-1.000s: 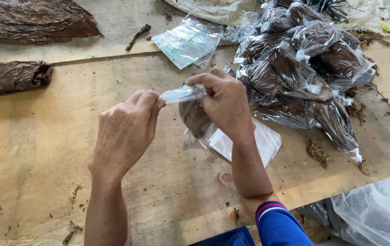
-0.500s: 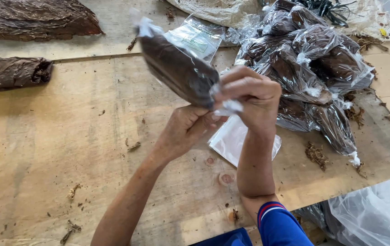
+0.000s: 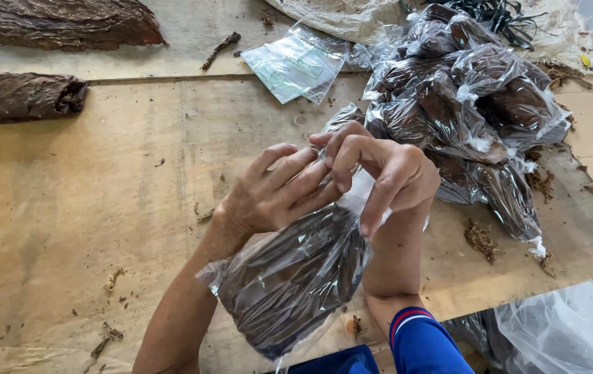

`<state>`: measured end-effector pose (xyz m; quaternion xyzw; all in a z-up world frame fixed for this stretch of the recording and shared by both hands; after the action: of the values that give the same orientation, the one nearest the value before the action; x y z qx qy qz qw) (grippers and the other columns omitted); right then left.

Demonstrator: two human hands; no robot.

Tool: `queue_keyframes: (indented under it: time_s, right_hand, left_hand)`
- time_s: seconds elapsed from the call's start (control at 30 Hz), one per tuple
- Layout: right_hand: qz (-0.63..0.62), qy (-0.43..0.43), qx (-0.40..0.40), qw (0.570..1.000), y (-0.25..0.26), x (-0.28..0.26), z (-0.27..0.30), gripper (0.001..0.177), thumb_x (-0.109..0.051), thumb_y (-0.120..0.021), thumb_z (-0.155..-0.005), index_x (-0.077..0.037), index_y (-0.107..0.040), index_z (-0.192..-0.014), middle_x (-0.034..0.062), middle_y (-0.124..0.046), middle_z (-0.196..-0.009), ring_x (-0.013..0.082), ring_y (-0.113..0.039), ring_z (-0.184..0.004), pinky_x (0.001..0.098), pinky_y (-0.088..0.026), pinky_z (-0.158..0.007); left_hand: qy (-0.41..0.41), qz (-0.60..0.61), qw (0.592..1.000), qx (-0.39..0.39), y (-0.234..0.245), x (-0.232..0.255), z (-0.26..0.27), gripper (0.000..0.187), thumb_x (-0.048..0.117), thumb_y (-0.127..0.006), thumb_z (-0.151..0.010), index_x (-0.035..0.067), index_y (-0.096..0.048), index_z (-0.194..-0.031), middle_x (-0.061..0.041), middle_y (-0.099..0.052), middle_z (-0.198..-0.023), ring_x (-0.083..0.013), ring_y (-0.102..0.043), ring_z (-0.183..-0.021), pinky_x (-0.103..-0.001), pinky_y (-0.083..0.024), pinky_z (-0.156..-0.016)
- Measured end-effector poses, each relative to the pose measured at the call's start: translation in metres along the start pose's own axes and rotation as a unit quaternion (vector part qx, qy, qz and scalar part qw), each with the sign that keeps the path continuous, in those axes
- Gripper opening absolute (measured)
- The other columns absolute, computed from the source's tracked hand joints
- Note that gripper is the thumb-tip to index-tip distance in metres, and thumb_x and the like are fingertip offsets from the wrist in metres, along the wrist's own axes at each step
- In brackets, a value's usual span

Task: The person places dark brown material into clear plastic bags, folds the top, and ties each bag with a white twist tie. The person repeats this process for multiple items, stacking the finished packages on the table.

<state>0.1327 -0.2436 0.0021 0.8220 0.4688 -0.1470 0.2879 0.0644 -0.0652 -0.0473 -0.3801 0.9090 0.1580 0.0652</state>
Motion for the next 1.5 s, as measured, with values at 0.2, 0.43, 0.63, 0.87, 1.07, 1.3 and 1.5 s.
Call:
queue_keyframes:
  time_s: [0.2, 0.43, 0.63, 0.87, 1.07, 1.3, 1.5]
  right_hand:
    - [0.091, -0.065, -0.198, 0.974, 0.008, -0.021, -0.003, 0.026, -0.028, -0.052, -0.108, -0.03, -0.078, -0.106, -0.0009, -0.043, -0.105, 0.0235, -0.044, -0.109, 0.0554, -0.007, -0.124]
    - [0.362, -0.201, -0.125, 0.902, 0.003, -0.02, 0.023, 0.009, -0.025, -0.073, -0.096, -0.022, -0.074, -0.105, -0.0066, -0.063, -0.1, 0.0126, -0.06, -0.097, 0.0489, -0.022, -0.121]
    - [0.239, -0.29, 0.043, 0.926, 0.011, 0.046, 0.016, 0.01, 0.006, -0.074, -0.087, -0.003, -0.078, -0.092, 0.0142, -0.066, -0.089, 0.0269, -0.061, -0.083, 0.0518, -0.047, -0.092]
    - [0.11, -0.345, 0.246, 0.899, -0.005, 0.088, 0.007, 0.016, -0.006, -0.082, -0.088, -0.003, -0.076, -0.103, 0.0015, -0.07, -0.087, 0.0076, -0.064, -0.08, 0.0271, -0.053, -0.082]
    - [0.101, -0.388, 0.327, 0.856, -0.019, 0.084, -0.008, 0.021, -0.017, -0.08, -0.091, -0.004, -0.077, -0.108, -0.0006, -0.067, -0.082, 0.0031, -0.061, -0.076, 0.0192, -0.05, -0.077]
    - [0.139, -0.36, 0.382, 0.84, -0.001, 0.106, 0.018, 0.015, -0.013, -0.075, -0.095, -0.003, -0.079, -0.105, 0.001, -0.064, -0.075, 0.0034, -0.055, -0.067, 0.0157, -0.046, -0.062]
    - [0.116, -0.329, 0.403, 0.846, -0.012, 0.108, 0.009, 0.018, -0.014, -0.073, -0.098, 0.001, -0.077, -0.107, 0.0028, -0.064, -0.078, 0.0051, -0.055, -0.069, 0.015, -0.047, -0.062]
  left_hand:
    - [-0.163, -0.071, 0.984, -0.008, 0.025, -0.011, -0.02, 0.006, 0.018, -0.069, -0.103, 0.013, -0.071, -0.105, -0.005, -0.07, -0.095, -0.0154, -0.072, -0.079, -0.028, -0.06, -0.067]
    - [-0.072, -0.103, 0.976, -0.18, 0.015, -0.015, 0.005, 0.025, 0.033, -0.076, -0.104, 0.014, -0.067, -0.118, 0.0, -0.068, -0.102, -0.0122, -0.065, -0.083, -0.028, -0.058, -0.068]
    - [0.135, -0.153, 0.952, -0.226, 0.003, -0.024, 0.028, 0.01, 0.018, -0.06, -0.104, 0.015, -0.069, -0.106, 0.0, -0.054, -0.088, -0.0187, -0.065, -0.075, -0.03, -0.053, -0.064]
    - [0.242, -0.206, 0.927, -0.2, -0.004, -0.037, 0.046, 0.008, 0.017, -0.062, -0.103, 0.013, -0.068, -0.104, -0.002, -0.057, -0.083, -0.0207, -0.071, -0.067, -0.031, -0.056, -0.056]
    - [0.186, -0.277, 0.927, -0.17, -0.007, -0.041, 0.04, 0.011, 0.02, -0.061, -0.102, 0.015, -0.069, -0.109, 0.0, -0.057, -0.085, -0.0189, -0.069, -0.071, -0.028, -0.054, -0.061]
    - [0.234, -0.261, 0.932, -0.094, 0.003, -0.05, 0.032, 0.016, 0.023, -0.063, -0.106, 0.018, -0.067, -0.12, 0.001, -0.056, -0.091, -0.0196, -0.07, -0.073, -0.032, -0.058, -0.063]
    - [0.251, -0.123, 0.958, -0.059, -0.002, -0.04, 0.025, 0.013, 0.025, -0.081, -0.091, 0.019, -0.073, -0.098, -0.001, -0.055, -0.089, -0.0253, -0.065, -0.083, -0.037, -0.054, -0.071]
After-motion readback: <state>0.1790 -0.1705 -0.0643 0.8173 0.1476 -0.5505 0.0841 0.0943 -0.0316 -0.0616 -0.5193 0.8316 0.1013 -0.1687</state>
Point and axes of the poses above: each hand's wrist, its own z-axis away from the middle knuckle, its own y-axis out of the back of the hand, x = y × z, the point moved 1 cm from there along -z, towards the middle knuckle
